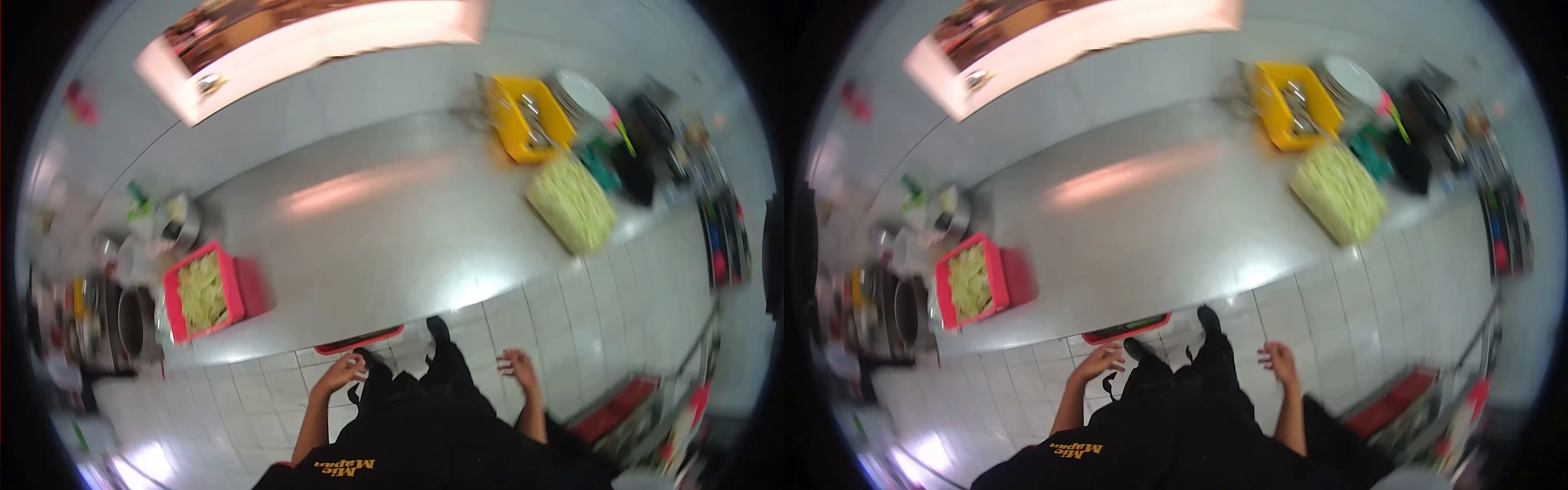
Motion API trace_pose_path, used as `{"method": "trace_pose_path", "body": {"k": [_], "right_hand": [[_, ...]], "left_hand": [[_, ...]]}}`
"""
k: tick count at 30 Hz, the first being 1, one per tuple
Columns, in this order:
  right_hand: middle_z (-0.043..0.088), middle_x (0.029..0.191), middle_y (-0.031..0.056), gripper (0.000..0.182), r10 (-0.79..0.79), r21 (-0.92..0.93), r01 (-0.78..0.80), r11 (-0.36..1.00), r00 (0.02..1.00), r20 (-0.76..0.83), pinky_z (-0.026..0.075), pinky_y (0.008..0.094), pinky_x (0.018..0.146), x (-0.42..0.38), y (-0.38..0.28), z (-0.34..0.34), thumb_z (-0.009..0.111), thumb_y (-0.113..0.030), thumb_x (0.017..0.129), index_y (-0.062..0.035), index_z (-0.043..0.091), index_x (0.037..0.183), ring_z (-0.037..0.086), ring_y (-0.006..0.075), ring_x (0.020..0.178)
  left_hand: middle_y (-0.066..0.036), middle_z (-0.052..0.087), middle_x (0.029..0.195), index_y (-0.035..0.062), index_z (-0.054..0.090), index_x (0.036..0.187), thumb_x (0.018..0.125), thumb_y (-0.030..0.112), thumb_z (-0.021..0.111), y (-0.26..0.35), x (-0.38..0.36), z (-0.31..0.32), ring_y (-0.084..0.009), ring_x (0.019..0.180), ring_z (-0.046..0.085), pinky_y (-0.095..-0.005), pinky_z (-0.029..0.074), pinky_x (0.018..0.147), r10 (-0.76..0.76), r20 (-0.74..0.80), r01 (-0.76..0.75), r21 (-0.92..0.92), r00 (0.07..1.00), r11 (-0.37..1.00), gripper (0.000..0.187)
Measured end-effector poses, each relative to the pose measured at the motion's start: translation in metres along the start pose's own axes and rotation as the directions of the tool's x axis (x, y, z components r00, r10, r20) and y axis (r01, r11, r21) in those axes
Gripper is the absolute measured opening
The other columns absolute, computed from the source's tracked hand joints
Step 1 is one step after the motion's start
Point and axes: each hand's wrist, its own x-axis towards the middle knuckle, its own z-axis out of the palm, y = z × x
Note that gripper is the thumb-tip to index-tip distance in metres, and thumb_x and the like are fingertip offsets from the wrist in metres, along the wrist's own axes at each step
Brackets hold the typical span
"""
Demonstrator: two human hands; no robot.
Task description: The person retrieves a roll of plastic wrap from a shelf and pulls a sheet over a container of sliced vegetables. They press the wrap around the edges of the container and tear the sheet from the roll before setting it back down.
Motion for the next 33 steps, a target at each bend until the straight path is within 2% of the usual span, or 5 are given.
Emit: {"method": "trace_pose_path", "body": {"k": [3,15,17,23,33], "right_hand": [[0.069,0.102,0.0082,0.037,-0.152,-0.704,0.148,0.695,0.987,0.057,0.056,0.0322,0.07,0.137,0.106,-0.007,0.067,-0.027,0.084,-0.0083,0.06,0.115,0.068,0.0161,0.083],[0.068,0.095,0.01,0.025,0.677,-0.83,0.552,-0.08,0.641,0.361,0.055,0.0383,0.052,0.177,0.094,0.104,0.057,-0.03,0.087,-0.0087,0.065,0.098,0.066,0.0222,0.074],[0.067,0.09,0.0076,0.019,0.744,-0.756,0.655,0.015,0.498,0.446,0.049,0.0313,0.051,0.152,0.082,0.141,0.05,-0.02,0.089,-0.0094,0.064,0.098,0.063,0.0168,0.068],[0.058,0.104,0.0162,0.039,-0.047,-0.453,0.884,-0.118,0.451,0.892,0.045,0.0399,0.09,0.17,0.152,0.304,0.071,-0.016,0.082,-0.0003,0.051,0.112,0.057,0.031,0.103],[0.044,0.132,0.0218,0.064,-0.572,-0.533,0.84,0.103,0.488,0.659,0.041,0.0413,0.097,0.186,0.163,0.602,0.068,-0.035,0.086,0.002,0.042,0.132,0.05,0.032,0.113]], "left_hand": [[-0.011,0.065,0.118,0.0161,0.058,0.125,0.079,0.047,0.07,-0.14,0.056,0.049,-0.0321,0.11,0.062,-0.041,0.048,0.091,0.123,-0.015,-0.065,0.782,0.992,0.619,0.057],[-0.018,0.066,0.089,0.0132,0.067,0.101,0.079,0.035,0.06,-0.234,-0.022,0.22,-0.0392,0.09,0.063,-0.0467,0.051,0.078,0.537,-0.661,-0.62,0.137,0.523,0.773,0.032],[-0.017,0.065,0.102,0.0126,0.062,0.114,0.079,0.035,0.063,-0.274,-0.005,0.212,-0.0357,0.106,0.061,-0.0453,0.05,0.089,-0.248,-0.165,0.283,0.247,0.955,0.927,0.042],[-0.021,0.047,0.135,0.0297,0.029,0.148,0.075,0.045,0.072,-0.355,-0.111,0.232,-0.0411,0.121,0.051,-0.0607,0.044,0.091,-0.677,-0.573,0.676,-0.266,0.462,0.687,0.086],[-0.03,0.045,0.126,0.0451,0.002,0.15,0.081,0.049,0.066,-0.44,-0.093,0.264,-0.0487,0.106,0.055,-0.0631,0.046,0.079,-0.755,-0.201,0.56,-0.559,0.624,0.612,0.094]]}}
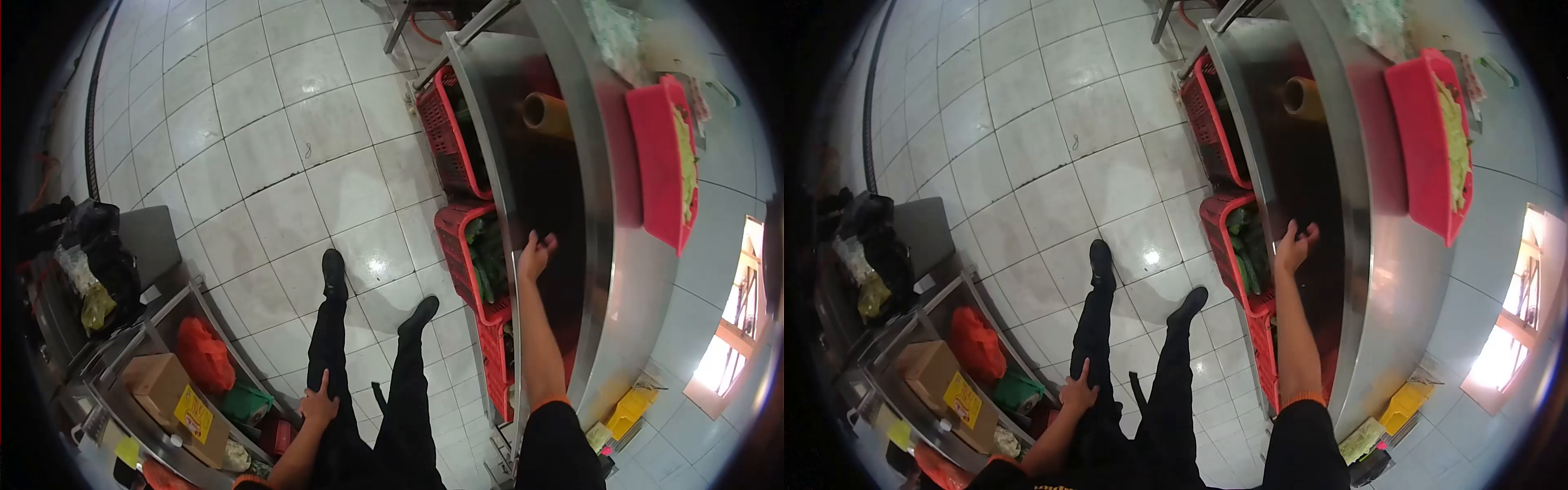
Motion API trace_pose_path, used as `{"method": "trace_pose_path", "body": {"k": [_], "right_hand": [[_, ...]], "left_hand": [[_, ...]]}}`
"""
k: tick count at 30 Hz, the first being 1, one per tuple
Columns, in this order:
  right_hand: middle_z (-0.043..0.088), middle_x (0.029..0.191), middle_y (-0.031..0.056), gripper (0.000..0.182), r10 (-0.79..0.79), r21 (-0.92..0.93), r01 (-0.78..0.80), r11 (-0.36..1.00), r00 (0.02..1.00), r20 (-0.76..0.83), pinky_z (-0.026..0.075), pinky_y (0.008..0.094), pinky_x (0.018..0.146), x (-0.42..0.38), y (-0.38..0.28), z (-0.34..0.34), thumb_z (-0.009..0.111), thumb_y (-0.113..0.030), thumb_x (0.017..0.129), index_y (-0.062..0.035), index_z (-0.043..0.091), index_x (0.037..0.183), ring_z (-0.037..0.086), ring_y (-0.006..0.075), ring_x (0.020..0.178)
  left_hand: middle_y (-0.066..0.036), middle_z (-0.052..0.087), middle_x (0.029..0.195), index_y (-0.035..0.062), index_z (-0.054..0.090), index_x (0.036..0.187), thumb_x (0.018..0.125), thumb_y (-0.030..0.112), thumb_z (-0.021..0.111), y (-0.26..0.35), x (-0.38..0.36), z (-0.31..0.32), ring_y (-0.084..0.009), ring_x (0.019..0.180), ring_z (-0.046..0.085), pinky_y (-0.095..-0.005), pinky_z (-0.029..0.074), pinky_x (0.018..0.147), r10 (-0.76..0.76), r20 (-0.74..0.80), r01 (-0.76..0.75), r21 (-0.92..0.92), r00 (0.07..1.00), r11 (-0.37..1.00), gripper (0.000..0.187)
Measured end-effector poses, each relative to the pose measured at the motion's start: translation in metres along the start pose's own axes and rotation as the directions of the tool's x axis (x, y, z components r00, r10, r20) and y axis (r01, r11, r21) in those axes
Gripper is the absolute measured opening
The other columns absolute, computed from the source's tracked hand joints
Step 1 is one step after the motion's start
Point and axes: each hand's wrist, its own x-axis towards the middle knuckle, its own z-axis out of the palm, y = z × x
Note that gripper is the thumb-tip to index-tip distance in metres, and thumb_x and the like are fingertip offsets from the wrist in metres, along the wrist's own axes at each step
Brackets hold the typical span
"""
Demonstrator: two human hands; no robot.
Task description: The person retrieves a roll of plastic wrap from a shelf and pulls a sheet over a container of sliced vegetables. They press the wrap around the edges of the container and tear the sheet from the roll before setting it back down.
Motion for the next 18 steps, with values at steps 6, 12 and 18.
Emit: {"method": "trace_pose_path", "body": {"k": [6,12,18], "right_hand": [[0.03,0.146,0.0282,0.114,-0.163,-0.093,0.149,0.984,0.972,-0.167,0.033,0.0435,0.109,0.101,-0.105,0.101,0.08,-0.057,0.067,0.0067,0.024,0.144,0.039,0.036,0.132],[0.034,0.143,0.0269,0.104,-0.02,0.024,0.019,1.0,0.999,0.032,0.029,0.0463,0.111,0.218,-0.133,0.17,0.071,-0.051,0.078,0.0083,0.017,0.145,0.036,0.0374,0.134],[0.061,0.111,0.0249,0.046,-0.059,-0.475,-0.067,0.877,0.968,-0.246,0.048,0.0457,0.089,0.158,-0.037,0.144,0.047,-0.037,0.092,0.0027,0.061,0.111,0.06,0.0394,0.104]], "left_hand": [[-0.032,0.046,0.124,0.0448,0.003,0.151,0.08,0.046,0.067,-0.015,0.002,0.001,-0.0474,0.102,0.056,-0.0585,0.048,0.077,-0.015,-0.104,0.016,0.001,0.994,1.0,0.096],[-0.034,0.045,0.124,0.0443,0.005,0.151,0.078,0.045,0.068,-0.031,0.013,-0.011,-0.0483,0.102,0.056,-0.0572,0.047,0.081,-0.002,-0.168,0.002,0.003,0.986,1.0,0.097],[-0.036,0.041,0.129,0.0419,0.008,0.151,0.076,0.042,0.07,-0.038,0.019,-0.023,-0.0526,0.105,0.053,-0.0591,0.045,0.086,0.024,-0.11,-0.036,-0.104,0.994,0.994,0.097]]}}
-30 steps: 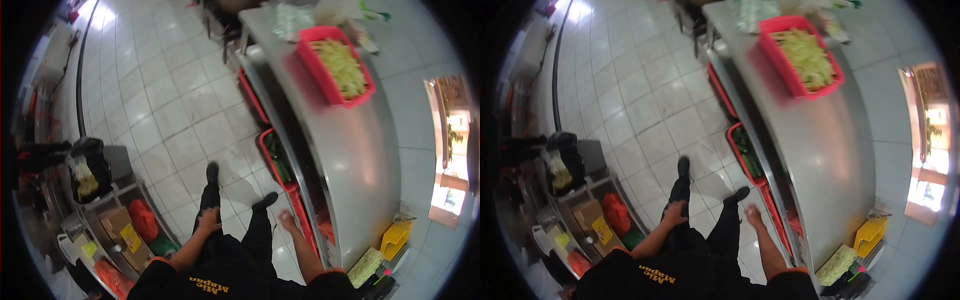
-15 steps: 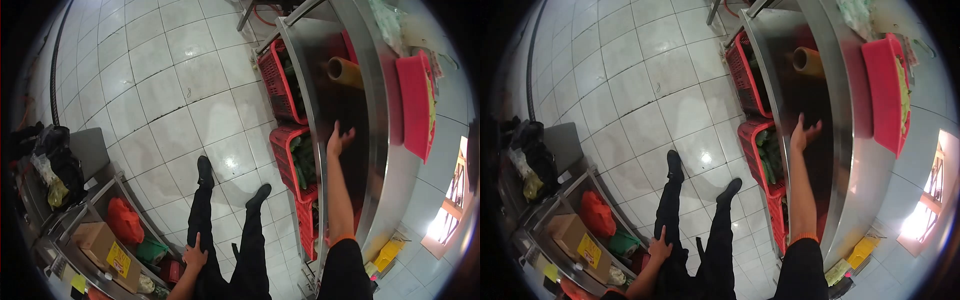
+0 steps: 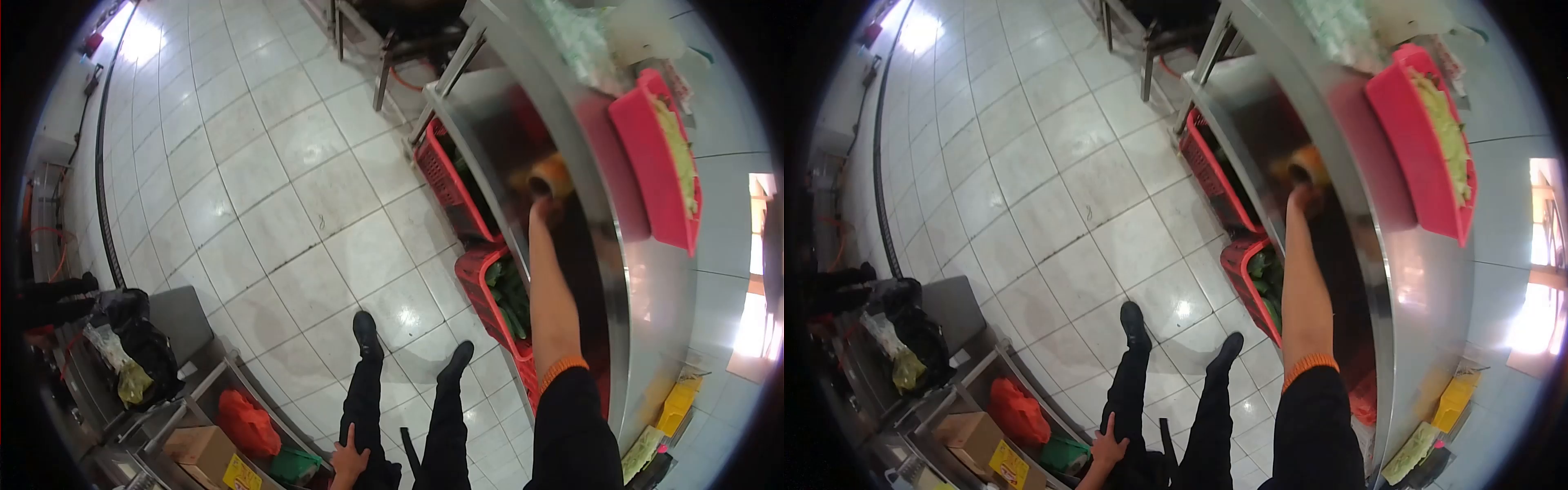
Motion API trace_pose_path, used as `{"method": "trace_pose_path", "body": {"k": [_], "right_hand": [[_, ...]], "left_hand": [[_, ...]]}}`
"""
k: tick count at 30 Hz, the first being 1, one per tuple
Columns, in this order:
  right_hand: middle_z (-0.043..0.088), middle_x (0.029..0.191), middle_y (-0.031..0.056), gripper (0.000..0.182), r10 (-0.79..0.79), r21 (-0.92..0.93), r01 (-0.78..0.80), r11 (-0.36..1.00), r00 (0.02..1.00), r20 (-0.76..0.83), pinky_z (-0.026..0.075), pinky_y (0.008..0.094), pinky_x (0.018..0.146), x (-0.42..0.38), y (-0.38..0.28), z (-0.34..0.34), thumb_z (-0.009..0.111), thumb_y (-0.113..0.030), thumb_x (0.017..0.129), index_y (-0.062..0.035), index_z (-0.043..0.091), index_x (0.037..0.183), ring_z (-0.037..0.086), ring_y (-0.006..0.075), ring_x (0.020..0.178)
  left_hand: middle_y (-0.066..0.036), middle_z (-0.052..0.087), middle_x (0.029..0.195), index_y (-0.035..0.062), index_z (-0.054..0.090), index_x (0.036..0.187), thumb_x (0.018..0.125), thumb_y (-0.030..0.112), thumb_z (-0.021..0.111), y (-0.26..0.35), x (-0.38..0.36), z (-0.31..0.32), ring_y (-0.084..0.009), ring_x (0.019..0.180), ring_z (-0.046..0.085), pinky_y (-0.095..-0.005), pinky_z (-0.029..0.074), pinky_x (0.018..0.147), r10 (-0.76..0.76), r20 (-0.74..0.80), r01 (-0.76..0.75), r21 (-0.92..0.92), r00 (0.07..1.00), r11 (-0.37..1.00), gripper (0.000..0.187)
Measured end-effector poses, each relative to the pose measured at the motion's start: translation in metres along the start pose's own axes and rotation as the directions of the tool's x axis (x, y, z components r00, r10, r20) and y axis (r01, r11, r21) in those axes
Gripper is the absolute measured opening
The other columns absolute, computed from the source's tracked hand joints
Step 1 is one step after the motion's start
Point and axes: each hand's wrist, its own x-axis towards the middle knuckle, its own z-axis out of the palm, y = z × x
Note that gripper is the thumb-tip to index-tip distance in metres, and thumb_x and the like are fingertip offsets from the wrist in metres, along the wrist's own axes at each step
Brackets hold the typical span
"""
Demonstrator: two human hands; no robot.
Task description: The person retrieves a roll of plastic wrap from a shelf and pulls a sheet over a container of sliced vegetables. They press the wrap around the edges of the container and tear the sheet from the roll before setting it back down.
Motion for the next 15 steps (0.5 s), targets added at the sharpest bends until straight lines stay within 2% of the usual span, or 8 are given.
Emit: {"method": "trace_pose_path", "body": {"k": [2,3,4,6,7,10,12,15], "right_hand": [[0.067,0.098,0.0235,0.044,-0.117,0.352,0.168,0.921,0.98,-0.162,0.049,0.0462,0.084,-0.051,0.039,-0.046,0.047,-0.036,0.091,0.0039,0.064,0.1,0.064,0.0381,0.097],[0.067,0.095,0.0237,0.041,0.035,0.163,-0.08,0.983,0.963,0.266,0.048,0.0472,0.081,-0.087,0.046,-0.098,0.049,-0.032,0.091,0.0047,0.065,0.097,0.064,0.0397,0.095],[0.062,0.111,0.0277,0.036,-0.072,0.479,0.001,0.878,0.989,0.131,0.045,0.0476,0.089,-0.102,0.098,-0.086,0.047,-0.026,0.092,0.0028,0.061,0.109,0.057,0.0435,0.107],[0.061,0.106,0.028,0.033,-0.188,0.6,0.082,0.796,0.975,0.116,0.041,0.0489,0.089,-0.172,0.073,-0.202,0.048,-0.019,0.091,0.003,0.056,0.114,0.055,0.0463,0.104],[0.061,0.108,0.027,0.031,-0.265,0.71,0.101,0.697,0.956,0.125,0.041,0.048,0.089,-0.199,0.081,-0.237,0.048,-0.015,0.089,0.0032,0.057,0.112,0.055,0.046,0.103],[0.065,0.106,0.0208,0.029,-0.311,0.759,-0.031,0.651,0.901,0.303,0.048,0.0407,0.086,-0.288,0.124,-0.37,0.043,-0.004,0.09,0.0054,0.056,0.114,0.064,0.033,0.101],[0.066,0.099,0.0138,0.028,-0.109,0.775,-0.456,0.439,0.829,0.549,0.049,0.0308,0.083,-0.303,0.117,-0.464,0.037,-0.001,0.092,0.0105,0.056,0.109,0.063,0.0194,0.1],[0.065,0.094,0.011,0.027,-0.199,0.621,-0.617,0.484,0.613,0.764,0.049,0.0295,0.076,-0.299,0.201,-0.498,0.038,-0.003,0.089,0.0104,0.058,0.102,0.061,0.0178,0.087]], "left_hand": [[-0.034,0.042,0.13,0.0364,0.013,0.151,0.076,0.04,0.07,0.007,0.003,0.003,-0.0515,0.107,0.053,-0.0579,0.044,0.089,0.092,-0.141,-0.088,0.036,0.986,0.996,0.094],[-0.032,0.043,0.131,0.0309,0.018,0.151,0.077,0.038,0.07,0.009,0.003,0.005,-0.0504,0.109,0.052,-0.0566,0.043,0.092,0.161,-0.252,-0.145,0.083,0.954,0.986,0.091],[-0.032,0.043,0.131,0.0309,0.018,0.151,0.077,0.038,0.07,0.015,0.009,0.002,-0.0504,0.109,0.052,-0.0566,0.043,0.092,0.177,-0.266,-0.158,0.091,0.948,0.983,0.091],[-0.026,0.044,0.135,0.0174,0.029,0.148,0.08,0.035,0.069,0.033,0.034,-0.002,-0.0429,0.117,0.05,-0.0516,0.041,0.097,0.426,-0.557,-0.57,-0.107,0.713,0.815,0.081],[-0.023,0.045,0.135,0.0135,0.033,0.145,0.082,0.035,0.068,0.054,0.064,0.003,-0.0392,0.119,0.049,-0.0486,0.041,0.098,0.35,-0.514,-0.58,-0.4,0.783,0.71,0.076],[-0.02,0.03,0.151,0.0159,0.019,0.152,0.087,0.072,0.043,0.199,0.035,-0.073,-0.0374,0.137,0.034,-0.056,0.027,0.109,0.388,0.068,-0.051,-0.956,0.919,0.29,0.089],[-0.019,0.022,0.155,0.0256,0.008,0.154,0.078,0.085,0.036,0.264,0.015,-0.086,-0.0376,0.141,0.026,-0.0628,0.024,0.108,0.621,0.194,0.139,-0.981,0.759,0.137,0.1],[-0.019,0.035,0.149,0.0188,0.021,0.152,0.076,0.085,0.041,0.307,-0.008,-0.082,-0.0385,0.133,0.039,-0.0609,0.031,0.105,0.749,0.125,0.312,-0.943,0.651,-0.114,0.102]]}}
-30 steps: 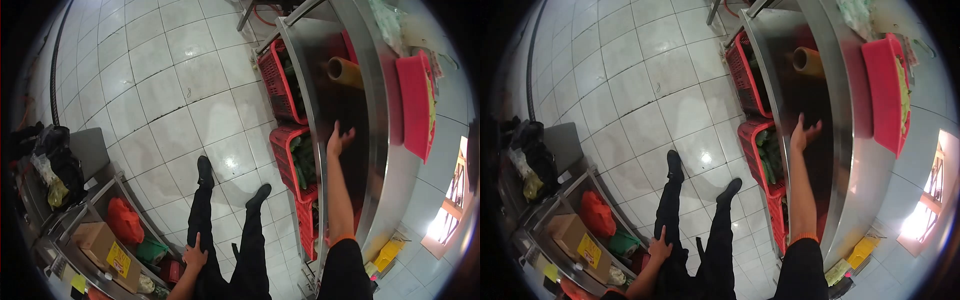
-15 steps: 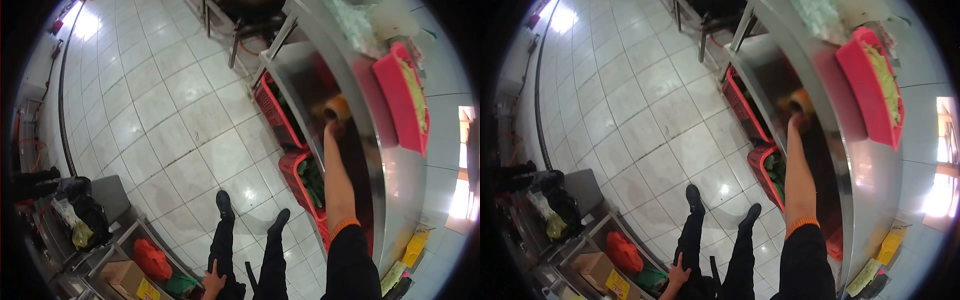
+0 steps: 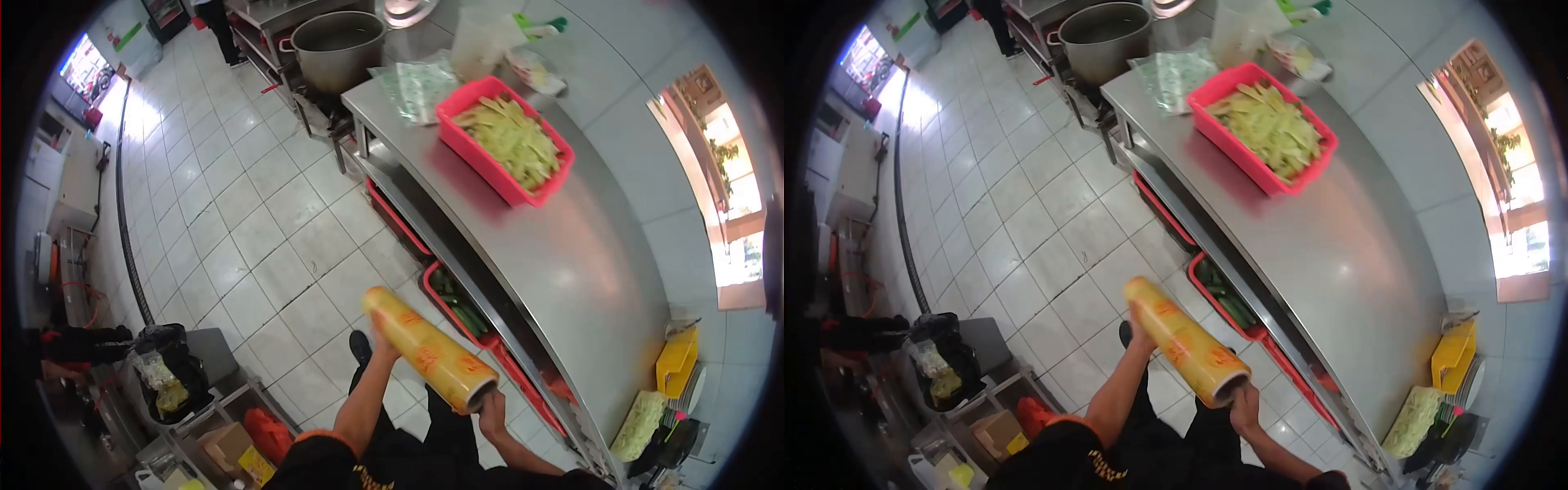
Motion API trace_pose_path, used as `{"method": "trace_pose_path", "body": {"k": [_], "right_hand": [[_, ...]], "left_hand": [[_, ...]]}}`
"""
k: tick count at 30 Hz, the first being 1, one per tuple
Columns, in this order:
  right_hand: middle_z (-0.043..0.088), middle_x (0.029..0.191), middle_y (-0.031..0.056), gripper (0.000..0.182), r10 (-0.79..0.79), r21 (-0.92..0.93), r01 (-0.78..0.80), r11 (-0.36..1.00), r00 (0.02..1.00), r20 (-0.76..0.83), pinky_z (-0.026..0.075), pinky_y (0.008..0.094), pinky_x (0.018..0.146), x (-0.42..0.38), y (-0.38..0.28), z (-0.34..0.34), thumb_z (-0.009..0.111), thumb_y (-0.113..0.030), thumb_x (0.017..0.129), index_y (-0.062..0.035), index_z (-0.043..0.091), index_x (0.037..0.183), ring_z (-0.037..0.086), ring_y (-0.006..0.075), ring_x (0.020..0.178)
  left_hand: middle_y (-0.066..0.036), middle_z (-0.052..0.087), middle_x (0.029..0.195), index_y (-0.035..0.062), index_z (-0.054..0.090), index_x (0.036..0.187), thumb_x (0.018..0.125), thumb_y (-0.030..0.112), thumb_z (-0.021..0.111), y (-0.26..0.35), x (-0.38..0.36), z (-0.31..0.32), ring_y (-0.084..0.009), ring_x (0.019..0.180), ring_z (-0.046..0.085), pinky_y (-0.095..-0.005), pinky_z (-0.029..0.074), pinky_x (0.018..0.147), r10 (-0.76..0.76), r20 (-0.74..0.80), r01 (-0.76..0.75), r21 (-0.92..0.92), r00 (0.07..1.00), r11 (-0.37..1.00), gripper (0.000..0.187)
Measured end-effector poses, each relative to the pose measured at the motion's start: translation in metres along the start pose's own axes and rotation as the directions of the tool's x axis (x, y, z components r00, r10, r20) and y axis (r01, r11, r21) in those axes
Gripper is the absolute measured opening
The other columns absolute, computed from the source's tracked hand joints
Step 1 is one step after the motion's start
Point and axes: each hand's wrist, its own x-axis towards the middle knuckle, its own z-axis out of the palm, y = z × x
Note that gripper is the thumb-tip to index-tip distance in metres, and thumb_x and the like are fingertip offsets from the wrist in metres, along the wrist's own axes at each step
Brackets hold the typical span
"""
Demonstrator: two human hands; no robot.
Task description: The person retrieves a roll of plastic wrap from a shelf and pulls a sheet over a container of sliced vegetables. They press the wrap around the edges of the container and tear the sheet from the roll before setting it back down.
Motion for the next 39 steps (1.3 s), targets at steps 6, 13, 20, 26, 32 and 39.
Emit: {"method": "trace_pose_path", "body": {"k": [6,13,20,26,32,39], "right_hand": [[0.067,0.09,0.0116,0.029,0.078,-0.236,-0.006,0.972,0.952,0.297,0.049,0.0304,0.077,-0.023,-0.001,-0.12,0.046,-0.011,0.089,0.0109,0.061,0.101,0.062,0.0179,0.085],[0.064,0.112,0.009,0.036,-0.369,0.176,0.331,0.927,0.891,0.264,0.049,0.031,0.084,-0.02,-0.072,-0.279,0.047,-0.018,0.094,0.0011,0.055,0.124,0.061,0.018,0.098],[0.059,0.123,0.0078,0.051,-0.214,0.682,0.429,0.592,0.9,-0.38,0.045,0.0349,0.095,-0.03,-0.081,-0.345,0.034,-0.032,0.098,-0.0038,0.042,0.14,0.056,0.0201,0.112],[0.046,0.143,0.0102,0.066,-0.002,0.532,0.432,0.728,0.778,-0.629,0.021,0.037,0.114,-0.038,-0.016,-0.356,0.035,-0.044,0.098,-0.0065,0.025,0.151,0.037,0.0235,0.136],[0.052,0.135,0.0111,0.062,-0.032,0.45,0.441,0.776,0.741,-0.671,0.025,0.0361,0.112,-0.018,-0.024,-0.349,0.042,-0.04,0.098,-0.0024,0.035,0.146,0.043,0.0236,0.13],[0.06,0.12,0.0157,0.05,-0.088,0.033,0.248,0.968,0.46,-0.883,0.043,0.0313,0.096,0.034,-0.058,-0.371,0.06,-0.023,0.091,0.0016,0.049,0.134,0.057,0.0227,0.108]], "left_hand": [[-0.012,0.053,0.13,0.0097,0.043,0.137,0.083,0.077,0.037,-0.08,-0.116,0.052,-0.0326,0.117,0.053,-0.0487,0.043,0.101,0.626,-0.062,-0.618,0.108,0.777,0.778,0.086],[-0.011,0.052,0.134,0.0069,0.04,0.14,0.089,0.072,0.034,-0.074,-0.198,0.25,-0.0265,0.121,0.052,-0.0414,0.039,0.104,0.862,0.35,-0.929,0.198,0.365,0.313,0.083],[-0.006,0.061,0.103,0.0024,0.057,0.113,0.1,0.041,0.044,-0.152,-0.077,0.336,-0.0134,0.098,0.055,-0.0288,0.044,0.088,0.702,0.574,-0.764,0.642,0.422,-0.065,0.042],[-0.009,0.06,0.09,-0.0032,0.055,0.101,0.1,0.029,0.052,-0.189,0.018,0.345,-0.0128,0.085,0.054,-0.0277,0.044,0.077,0.438,0.645,-0.576,0.761,0.626,-0.298,0.033],[-0.015,0.061,0.095,-0.0034,0.051,0.109,0.1,0.027,0.05,-0.175,0.059,0.389,-0.0206,0.088,0.057,-0.0331,0.046,0.08,0.099,0.701,-0.666,0.706,0.707,-0.24,0.032],[-0.022,0.061,0.104,-0.0036,0.051,0.115,0.097,0.026,0.053,-0.164,0.11,0.448,-0.0332,0.099,0.06,-0.0403,0.046,0.088,-0.097,0.792,-0.681,0.447,0.603,-0.58,0.035]]}}
